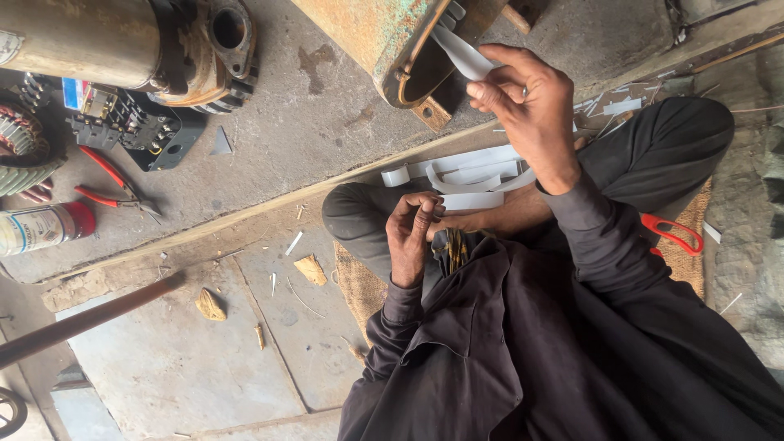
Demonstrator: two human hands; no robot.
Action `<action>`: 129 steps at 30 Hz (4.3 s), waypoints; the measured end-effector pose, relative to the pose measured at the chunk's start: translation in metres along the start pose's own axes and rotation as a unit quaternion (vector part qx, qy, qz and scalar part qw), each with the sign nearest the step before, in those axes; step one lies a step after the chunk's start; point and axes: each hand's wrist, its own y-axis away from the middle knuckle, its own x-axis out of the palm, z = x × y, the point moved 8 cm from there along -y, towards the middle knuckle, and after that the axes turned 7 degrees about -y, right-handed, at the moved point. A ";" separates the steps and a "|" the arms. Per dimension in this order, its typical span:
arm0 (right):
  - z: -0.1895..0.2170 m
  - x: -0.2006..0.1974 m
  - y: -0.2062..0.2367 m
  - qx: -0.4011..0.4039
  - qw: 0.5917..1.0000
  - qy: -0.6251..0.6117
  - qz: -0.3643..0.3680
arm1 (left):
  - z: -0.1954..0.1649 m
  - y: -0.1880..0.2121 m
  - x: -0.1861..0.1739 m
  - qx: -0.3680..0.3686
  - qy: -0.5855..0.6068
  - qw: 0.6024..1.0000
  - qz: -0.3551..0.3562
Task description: The person sits on the floor and uses scissors to cut strips of white insulating tape. They then insert the strips into the slots of a disassembled motor stator, pressing them in by hand. The person repeats this process for multiple slots.
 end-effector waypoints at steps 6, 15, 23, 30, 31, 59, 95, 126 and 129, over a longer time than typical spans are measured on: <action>0.025 0.007 -0.004 -0.054 0.994 0.098 0.002 | 0.002 -0.003 0.004 -0.007 -0.004 1.000 0.005; 0.041 0.010 -0.005 -0.032 0.987 0.147 -0.053 | 0.005 -0.005 0.001 -0.007 -0.005 1.000 0.002; 0.035 0.021 -0.018 -0.054 0.987 0.138 -0.062 | 0.006 -0.007 0.004 -0.014 -0.013 1.000 0.007; 0.027 0.020 -0.017 -0.067 0.990 0.120 -0.033 | 0.004 -0.004 0.004 -0.005 0.004 1.000 0.009; 0.027 0.018 -0.014 -0.073 0.992 0.101 -0.029 | 0.004 -0.004 0.003 -0.001 0.001 1.000 0.008; -0.010 0.002 -0.032 0.018 1.000 -0.016 0.012 | 0.009 -0.004 0.000 -0.016 -0.003 1.000 0.000; -0.018 0.013 -0.027 0.115 0.977 -0.166 0.074 | 0.012 -0.003 -0.003 -0.014 0.000 1.000 -0.002; -0.007 0.014 -0.024 0.054 0.997 -0.059 0.004 | 0.023 -0.003 -0.016 -0.020 0.019 1.000 -0.008; 0.000 0.014 -0.021 0.015 0.999 -0.042 0.006 | 0.025 -0.004 -0.016 -0.019 0.023 1.000 -0.008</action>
